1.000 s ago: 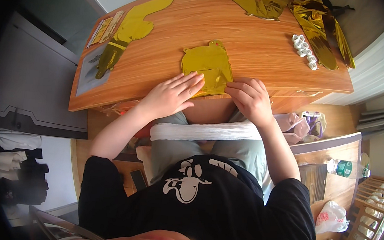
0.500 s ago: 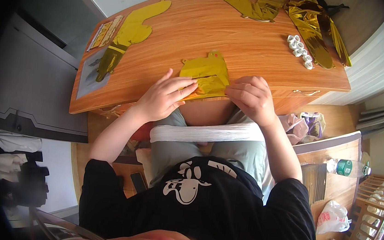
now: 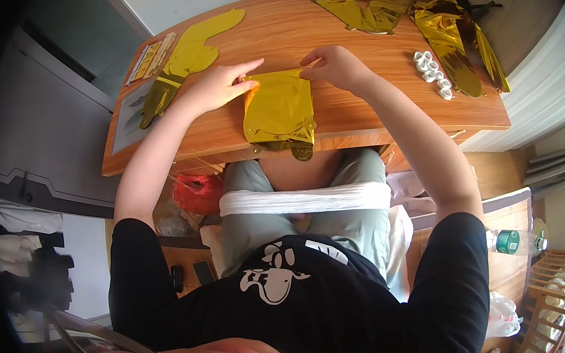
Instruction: Folding a gold-colored foil balloon on a desk.
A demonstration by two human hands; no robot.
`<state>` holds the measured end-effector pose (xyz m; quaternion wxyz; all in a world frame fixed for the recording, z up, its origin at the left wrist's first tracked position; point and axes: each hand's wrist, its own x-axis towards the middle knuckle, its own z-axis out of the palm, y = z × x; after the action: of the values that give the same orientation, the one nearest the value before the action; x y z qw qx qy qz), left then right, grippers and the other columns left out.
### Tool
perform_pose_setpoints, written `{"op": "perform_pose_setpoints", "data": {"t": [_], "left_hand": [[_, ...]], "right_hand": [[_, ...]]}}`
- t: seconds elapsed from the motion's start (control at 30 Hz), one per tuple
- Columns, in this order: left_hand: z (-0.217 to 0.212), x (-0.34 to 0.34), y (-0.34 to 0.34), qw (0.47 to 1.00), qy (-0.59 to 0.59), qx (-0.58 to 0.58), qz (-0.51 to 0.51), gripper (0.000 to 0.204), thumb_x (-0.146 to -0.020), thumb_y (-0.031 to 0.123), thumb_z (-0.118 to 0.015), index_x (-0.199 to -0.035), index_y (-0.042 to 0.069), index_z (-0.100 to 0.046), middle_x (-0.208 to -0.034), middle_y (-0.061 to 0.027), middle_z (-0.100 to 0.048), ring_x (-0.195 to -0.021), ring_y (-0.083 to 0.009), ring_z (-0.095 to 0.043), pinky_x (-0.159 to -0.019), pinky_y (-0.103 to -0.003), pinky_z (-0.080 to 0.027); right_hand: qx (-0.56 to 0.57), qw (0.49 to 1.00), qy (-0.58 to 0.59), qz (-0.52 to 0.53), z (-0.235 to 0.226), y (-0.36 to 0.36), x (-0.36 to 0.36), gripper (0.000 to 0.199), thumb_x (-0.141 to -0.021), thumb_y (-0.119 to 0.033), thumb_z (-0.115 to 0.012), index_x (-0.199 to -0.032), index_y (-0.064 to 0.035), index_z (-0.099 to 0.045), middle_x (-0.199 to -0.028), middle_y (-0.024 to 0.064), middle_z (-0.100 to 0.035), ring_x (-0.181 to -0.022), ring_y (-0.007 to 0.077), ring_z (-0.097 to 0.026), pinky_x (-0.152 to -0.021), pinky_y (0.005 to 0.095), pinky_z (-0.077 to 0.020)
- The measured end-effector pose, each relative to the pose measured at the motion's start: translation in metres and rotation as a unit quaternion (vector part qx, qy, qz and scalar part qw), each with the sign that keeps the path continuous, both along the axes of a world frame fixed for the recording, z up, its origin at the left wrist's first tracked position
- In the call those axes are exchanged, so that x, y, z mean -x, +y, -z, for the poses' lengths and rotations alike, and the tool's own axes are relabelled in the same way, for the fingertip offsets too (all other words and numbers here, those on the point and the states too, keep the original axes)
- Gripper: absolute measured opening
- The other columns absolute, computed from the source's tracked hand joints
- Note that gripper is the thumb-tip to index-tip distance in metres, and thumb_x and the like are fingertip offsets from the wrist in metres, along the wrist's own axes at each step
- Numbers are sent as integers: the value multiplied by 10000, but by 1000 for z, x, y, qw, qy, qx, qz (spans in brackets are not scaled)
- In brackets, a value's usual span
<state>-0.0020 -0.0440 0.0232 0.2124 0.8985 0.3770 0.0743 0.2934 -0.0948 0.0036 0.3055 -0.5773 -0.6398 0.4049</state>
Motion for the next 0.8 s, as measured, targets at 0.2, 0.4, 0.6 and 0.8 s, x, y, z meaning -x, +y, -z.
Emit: {"op": "perform_pose_setpoints", "data": {"t": [0.2,0.4,0.6,0.8], "left_hand": [[20,-15,20,950,60,-293,88,584,-993,414,-625,-1509,170,-502,-1320,-93,-628,-1216,-266,-581,-1068,-437,-402],[52,-48,29,956,-29,-177,233,693,-1010,498,-561,-1571,133,-382,-1631,-153,-351,-1519,-317,-310,-1251,-489,-248],[67,-52,28,961,-13,-146,236,694,-1034,452,-524,-1594,96,-319,-1636,-171,-330,-1524,-335,-290,-1260,-483,-223],[69,-50,29,957,-10,-159,241,682,-1042,406,-514,-1594,65,-304,-1632,-177,-334,-1525,-334,-286,-1261,-465,-218]], "right_hand": [[-95,988,-124,-9,22,26,-6,300,-894,-234,-769,-1104,-22,-745,-977,92,-770,-896,156,-713,-824,294,-547],[-157,972,-173,18,33,21,-4,299,-877,-244,-777,-1083,-28,-752,-947,102,-764,-878,213,-717,-826,342,-558],[-320,925,-188,-76,38,11,-21,207,-911,-152,-712,-1094,-60,-737,-1094,112,-713,-1045,306,-652,-913,376,-512],[-446,824,-291,-194,32,-4,-38,264,-876,-140,-730,-1136,-94,-727,-1178,68,-692,-1087,281,-635,-945,407,-499]]}}
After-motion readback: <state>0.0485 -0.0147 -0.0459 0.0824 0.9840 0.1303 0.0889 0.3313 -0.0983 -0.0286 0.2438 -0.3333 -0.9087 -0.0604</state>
